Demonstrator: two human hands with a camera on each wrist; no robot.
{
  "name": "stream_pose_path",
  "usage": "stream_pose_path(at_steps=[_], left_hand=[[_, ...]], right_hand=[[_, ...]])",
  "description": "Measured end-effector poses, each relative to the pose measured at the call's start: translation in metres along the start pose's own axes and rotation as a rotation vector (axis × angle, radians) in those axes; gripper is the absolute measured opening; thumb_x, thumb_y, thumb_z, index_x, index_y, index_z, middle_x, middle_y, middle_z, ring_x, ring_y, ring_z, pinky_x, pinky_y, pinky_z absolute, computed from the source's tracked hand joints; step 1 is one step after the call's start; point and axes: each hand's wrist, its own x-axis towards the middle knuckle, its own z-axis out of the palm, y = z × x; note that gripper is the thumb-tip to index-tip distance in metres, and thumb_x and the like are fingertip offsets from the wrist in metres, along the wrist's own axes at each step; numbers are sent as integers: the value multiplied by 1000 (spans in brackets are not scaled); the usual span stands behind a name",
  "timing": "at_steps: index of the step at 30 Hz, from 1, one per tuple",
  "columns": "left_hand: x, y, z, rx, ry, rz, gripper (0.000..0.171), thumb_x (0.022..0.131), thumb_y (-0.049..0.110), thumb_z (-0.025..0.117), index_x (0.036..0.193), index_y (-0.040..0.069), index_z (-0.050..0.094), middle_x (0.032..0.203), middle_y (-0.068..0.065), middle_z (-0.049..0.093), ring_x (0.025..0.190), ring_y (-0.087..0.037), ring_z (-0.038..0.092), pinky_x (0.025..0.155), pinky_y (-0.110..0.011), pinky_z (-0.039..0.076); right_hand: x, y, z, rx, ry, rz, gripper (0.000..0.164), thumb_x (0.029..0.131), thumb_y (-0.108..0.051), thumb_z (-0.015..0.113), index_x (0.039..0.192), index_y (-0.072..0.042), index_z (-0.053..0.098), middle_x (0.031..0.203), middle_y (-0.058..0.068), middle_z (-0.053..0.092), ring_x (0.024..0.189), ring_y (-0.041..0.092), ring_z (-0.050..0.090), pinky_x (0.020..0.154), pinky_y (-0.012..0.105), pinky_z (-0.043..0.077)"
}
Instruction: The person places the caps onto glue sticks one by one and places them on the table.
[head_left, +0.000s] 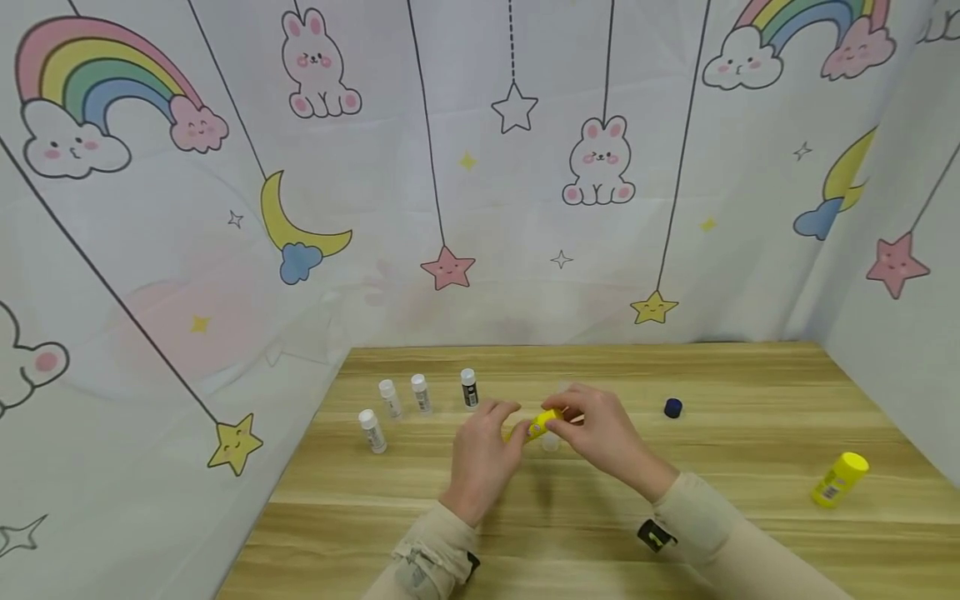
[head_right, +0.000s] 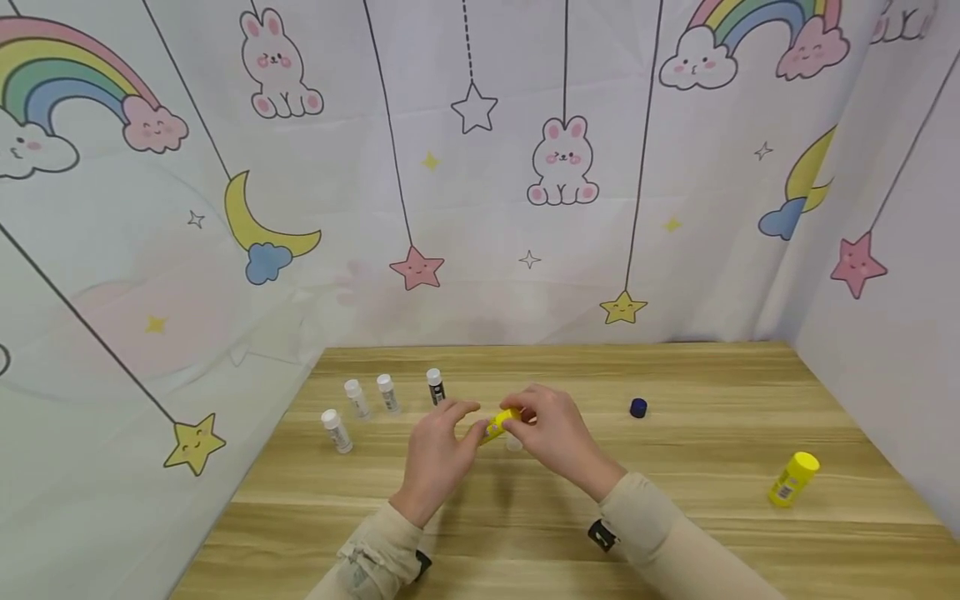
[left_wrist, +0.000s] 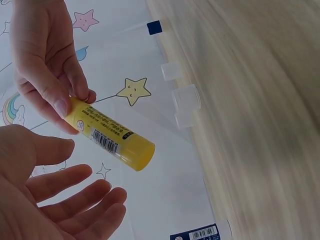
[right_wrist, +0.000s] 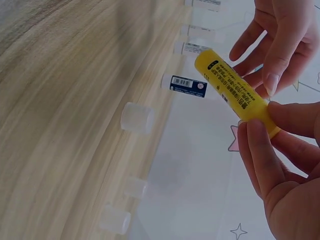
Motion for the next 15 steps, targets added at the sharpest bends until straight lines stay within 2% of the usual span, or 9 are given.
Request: stream_pose_path(at_steps=[6,15], left_hand=[[2,-8,6,-4,56,-37,21,89,22,79,106,10,76,101,-3,69,87,-20,69,70,-37,57],[6,-14,10,3,125,-32,17,87,16,80,103,9,76,103,-3,66,89,-20,66,71,-36,56]], right_hand=[[-4,4,-1,-18,-2,7,20,86,-10,81,105,-16,77,100,-6,69,79,6,66,69,21,56],[-8,7,-3,-28,-14,19,21,85,-11,82,106,-16,77,96,-7,67,77,5,65,69,22,56]])
